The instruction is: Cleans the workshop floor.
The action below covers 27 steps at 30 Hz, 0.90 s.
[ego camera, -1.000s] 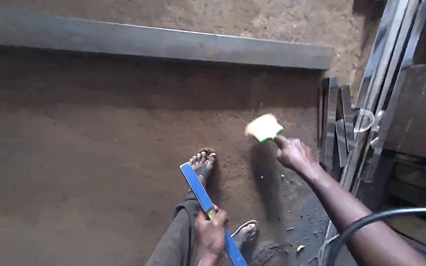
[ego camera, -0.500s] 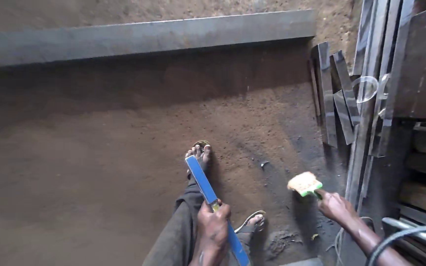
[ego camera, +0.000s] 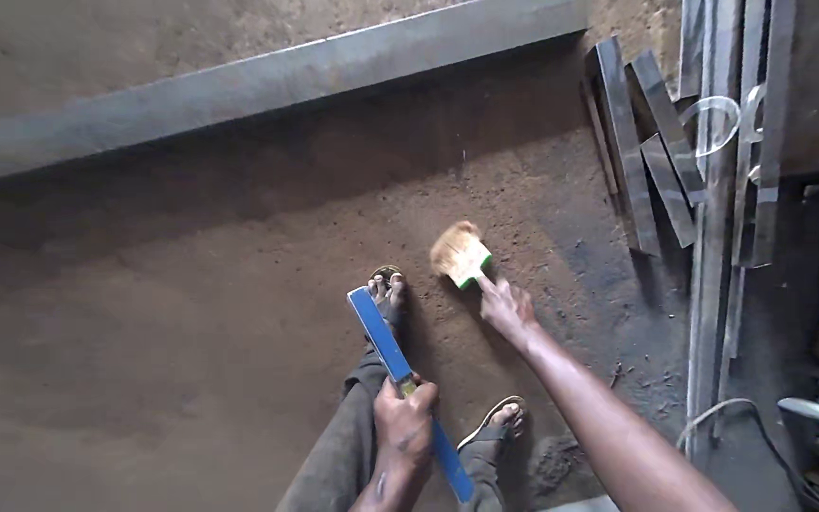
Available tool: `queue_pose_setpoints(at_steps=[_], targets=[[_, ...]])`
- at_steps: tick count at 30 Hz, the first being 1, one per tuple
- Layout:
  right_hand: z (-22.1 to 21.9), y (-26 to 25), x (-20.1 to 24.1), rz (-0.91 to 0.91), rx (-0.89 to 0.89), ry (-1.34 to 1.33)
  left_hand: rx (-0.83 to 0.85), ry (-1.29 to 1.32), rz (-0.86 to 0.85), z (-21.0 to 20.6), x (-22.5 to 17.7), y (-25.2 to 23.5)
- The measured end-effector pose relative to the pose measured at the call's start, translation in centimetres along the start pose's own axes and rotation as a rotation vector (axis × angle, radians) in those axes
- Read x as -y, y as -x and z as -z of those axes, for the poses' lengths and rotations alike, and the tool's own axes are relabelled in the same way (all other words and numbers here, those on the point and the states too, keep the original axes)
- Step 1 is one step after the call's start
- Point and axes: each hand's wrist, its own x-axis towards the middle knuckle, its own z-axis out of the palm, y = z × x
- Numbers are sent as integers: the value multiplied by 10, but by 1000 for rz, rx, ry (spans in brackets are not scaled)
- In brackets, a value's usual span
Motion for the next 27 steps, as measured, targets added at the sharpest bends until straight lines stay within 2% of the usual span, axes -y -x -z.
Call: queue_pose_setpoints(at_steps=[3,6,9,11,13,14,18,20,23,27], targets=[[-45,61,-78,-162,126,46,-9,23,34,-1,4,1],[-64,117,-148,-409,220,53,-8,20,47,-1,5,1],[-60,154,-182,-557,113,14,3,18,45,-1,4,1],[-62,169,-177,-493,-82,-49,3,0,36,0,4,1],[-69,164,-147,-384,-245,-114,18,-33,28,2,5,1],[-72,156,-123,-344,-269,-160,29,-43,27,1,4,2],[-85,106,-18,-171,-225,-339,67,-79,-24,-6,9,8],[-84,90,7,-124,-69,-388,81,-96,-49,-7,13,10],[-102,89,-23,-230,103,-400,96,-123,-67,-7,17,12],[-152,149,-138,-578,140,-447,118,-136,-45,-4,21,14]])
